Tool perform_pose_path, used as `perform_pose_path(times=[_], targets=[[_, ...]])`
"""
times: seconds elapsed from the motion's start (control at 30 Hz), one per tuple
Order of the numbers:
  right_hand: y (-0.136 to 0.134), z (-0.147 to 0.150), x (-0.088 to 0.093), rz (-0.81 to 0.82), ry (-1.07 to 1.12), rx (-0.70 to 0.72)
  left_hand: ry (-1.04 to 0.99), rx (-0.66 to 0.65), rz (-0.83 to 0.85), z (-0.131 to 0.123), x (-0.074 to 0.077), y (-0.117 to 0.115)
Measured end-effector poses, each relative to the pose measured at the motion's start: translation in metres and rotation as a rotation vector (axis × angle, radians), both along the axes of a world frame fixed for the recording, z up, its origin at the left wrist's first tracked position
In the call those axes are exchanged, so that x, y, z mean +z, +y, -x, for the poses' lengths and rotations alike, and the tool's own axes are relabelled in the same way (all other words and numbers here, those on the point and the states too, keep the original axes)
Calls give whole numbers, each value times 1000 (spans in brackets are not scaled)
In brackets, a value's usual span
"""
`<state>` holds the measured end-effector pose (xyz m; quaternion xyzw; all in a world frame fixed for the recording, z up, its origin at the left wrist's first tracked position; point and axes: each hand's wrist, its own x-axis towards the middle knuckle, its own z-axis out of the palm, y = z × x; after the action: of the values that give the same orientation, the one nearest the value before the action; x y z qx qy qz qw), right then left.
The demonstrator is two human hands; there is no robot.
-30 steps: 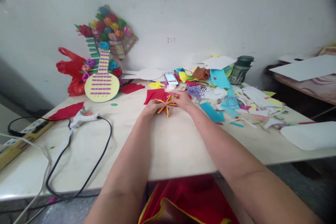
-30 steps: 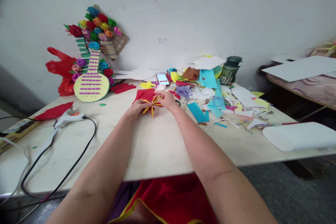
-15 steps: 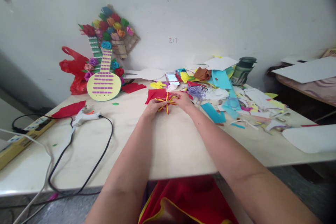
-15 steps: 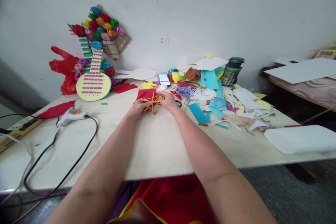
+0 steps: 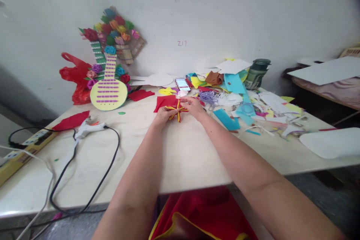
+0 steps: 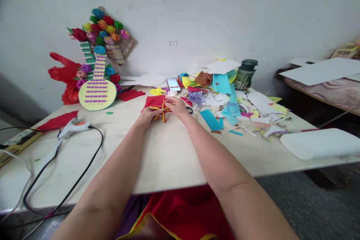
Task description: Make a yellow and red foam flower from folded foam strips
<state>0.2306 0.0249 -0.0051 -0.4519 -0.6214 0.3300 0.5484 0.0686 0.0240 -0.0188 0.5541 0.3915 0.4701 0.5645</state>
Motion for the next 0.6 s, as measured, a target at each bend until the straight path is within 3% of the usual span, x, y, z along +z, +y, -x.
perform_pose_path(times=[0.3, 0.6], targets=[[-5, 3, 4, 82, 136, 83, 36, -13, -6, 0, 2, -1], [-2, 4, -1, 63, 114, 61, 51, -12, -10, -2, 5, -3]])
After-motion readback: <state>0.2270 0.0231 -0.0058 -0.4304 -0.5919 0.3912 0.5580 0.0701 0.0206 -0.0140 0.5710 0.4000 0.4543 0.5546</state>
